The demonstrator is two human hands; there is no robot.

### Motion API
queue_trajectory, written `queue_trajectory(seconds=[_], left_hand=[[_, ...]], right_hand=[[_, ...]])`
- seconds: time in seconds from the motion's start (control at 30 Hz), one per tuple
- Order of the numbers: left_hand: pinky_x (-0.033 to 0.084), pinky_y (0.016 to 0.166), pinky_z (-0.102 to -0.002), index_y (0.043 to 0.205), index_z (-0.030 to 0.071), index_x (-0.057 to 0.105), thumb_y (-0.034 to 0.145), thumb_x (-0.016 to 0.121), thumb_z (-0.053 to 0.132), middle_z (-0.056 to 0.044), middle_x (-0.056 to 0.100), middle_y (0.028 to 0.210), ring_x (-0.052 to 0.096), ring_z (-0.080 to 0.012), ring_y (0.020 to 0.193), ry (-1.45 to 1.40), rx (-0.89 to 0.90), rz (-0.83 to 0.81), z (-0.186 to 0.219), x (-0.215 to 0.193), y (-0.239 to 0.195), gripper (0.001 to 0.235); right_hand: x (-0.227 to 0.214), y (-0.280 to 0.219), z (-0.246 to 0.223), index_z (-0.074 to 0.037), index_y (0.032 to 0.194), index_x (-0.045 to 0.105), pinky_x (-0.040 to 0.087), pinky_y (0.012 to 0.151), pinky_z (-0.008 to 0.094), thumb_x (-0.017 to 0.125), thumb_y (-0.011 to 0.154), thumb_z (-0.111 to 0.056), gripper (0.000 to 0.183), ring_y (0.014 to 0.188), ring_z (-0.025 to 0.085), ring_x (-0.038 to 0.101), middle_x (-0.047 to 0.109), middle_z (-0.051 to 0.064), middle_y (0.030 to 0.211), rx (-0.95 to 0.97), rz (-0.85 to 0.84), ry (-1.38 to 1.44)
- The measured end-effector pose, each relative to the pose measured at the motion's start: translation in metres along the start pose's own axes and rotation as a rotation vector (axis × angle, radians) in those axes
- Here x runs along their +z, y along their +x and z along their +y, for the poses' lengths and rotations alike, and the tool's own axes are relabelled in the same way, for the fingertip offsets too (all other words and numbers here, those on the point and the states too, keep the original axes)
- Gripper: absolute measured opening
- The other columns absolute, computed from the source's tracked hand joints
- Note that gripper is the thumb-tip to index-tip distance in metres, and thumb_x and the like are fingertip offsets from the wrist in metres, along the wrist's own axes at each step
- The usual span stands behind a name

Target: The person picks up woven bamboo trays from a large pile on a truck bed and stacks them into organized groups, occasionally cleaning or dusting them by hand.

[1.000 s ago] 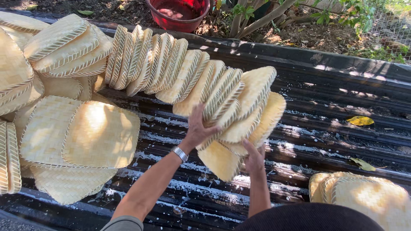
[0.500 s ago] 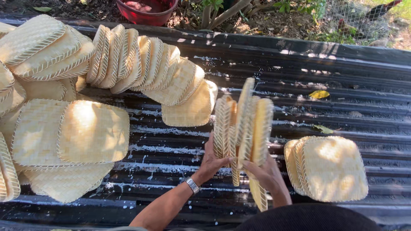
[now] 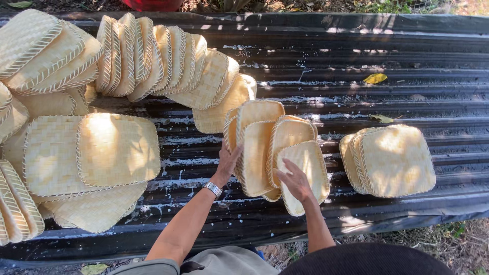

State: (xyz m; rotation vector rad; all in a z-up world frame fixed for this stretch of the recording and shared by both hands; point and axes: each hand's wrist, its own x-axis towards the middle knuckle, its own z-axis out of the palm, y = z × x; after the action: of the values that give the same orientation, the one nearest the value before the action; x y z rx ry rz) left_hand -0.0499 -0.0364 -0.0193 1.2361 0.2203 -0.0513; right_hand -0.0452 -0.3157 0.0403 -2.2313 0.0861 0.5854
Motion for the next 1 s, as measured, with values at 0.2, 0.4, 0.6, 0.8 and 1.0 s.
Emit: queue_trajectory(seconds=[0.2,0.4,0.6,0.8,1.0], left_hand=[[0.046,0.108,-0.038,0.155,0.009,0.029,0.095,0.05,0.057,-0.015,0.048,0.148,0.052,-0.0215,0.132,-0.244,-0.157,0.111,-0.015,-0.038,-0.015,0.079],[0.031,0.119,-0.037,0.157,0.001,0.029,0.106,0.038,0.056,-0.015,0.039,0.159,0.039,-0.0218,0.144,0.043,-0.012,0.259,-0.052,-0.05,-0.017,0.075],[0.027,0.125,-0.047,0.159,0.0,0.028,0.107,0.048,0.046,-0.028,0.034,0.161,0.032,-0.0413,0.151,1.036,0.465,0.473,-0.045,-0.003,-0.072,0.072],[0.03,0.122,-0.043,0.161,0.002,0.031,0.107,0.052,0.046,-0.032,0.031,0.162,0.039,-0.0415,0.147,0.897,0.426,-0.008,-0.03,0.06,-0.057,0.072],[0.038,0.113,-0.036,0.155,0.001,0.029,0.104,0.046,0.047,-0.019,0.054,0.147,0.051,-0.0255,0.136,0.32,0.037,-0.052,-0.053,0.079,-0.023,0.071]], right_hand=[[-0.04,0.022,0.104,-0.002,0.145,0.052,0.045,0.114,0.049,0.075,0.091,-0.05,0.076,0.137,0.042,0.052,0.055,0.027,0.145,-0.244,0.571,-0.496],[-0.044,0.046,0.158,-0.003,0.151,0.04,0.042,0.105,0.055,0.075,0.083,-0.048,0.088,0.127,0.048,0.052,0.057,0.031,0.135,-0.027,0.387,-0.383],[-0.041,0.046,0.18,-0.019,0.144,0.047,0.04,0.098,0.06,0.075,0.082,-0.055,0.077,0.122,0.047,0.047,0.053,0.026,0.131,0.175,0.566,-0.47],[-0.058,0.065,0.196,-0.015,0.144,0.047,0.038,0.093,0.064,0.069,0.086,-0.053,0.074,0.121,0.047,0.046,0.053,0.022,0.136,0.109,0.577,-0.571],[-0.084,0.073,0.201,-0.003,0.109,0.067,0.049,0.086,0.048,0.058,0.103,-0.04,0.038,0.096,0.04,0.062,0.067,0.022,0.102,-0.062,0.414,-0.226]])
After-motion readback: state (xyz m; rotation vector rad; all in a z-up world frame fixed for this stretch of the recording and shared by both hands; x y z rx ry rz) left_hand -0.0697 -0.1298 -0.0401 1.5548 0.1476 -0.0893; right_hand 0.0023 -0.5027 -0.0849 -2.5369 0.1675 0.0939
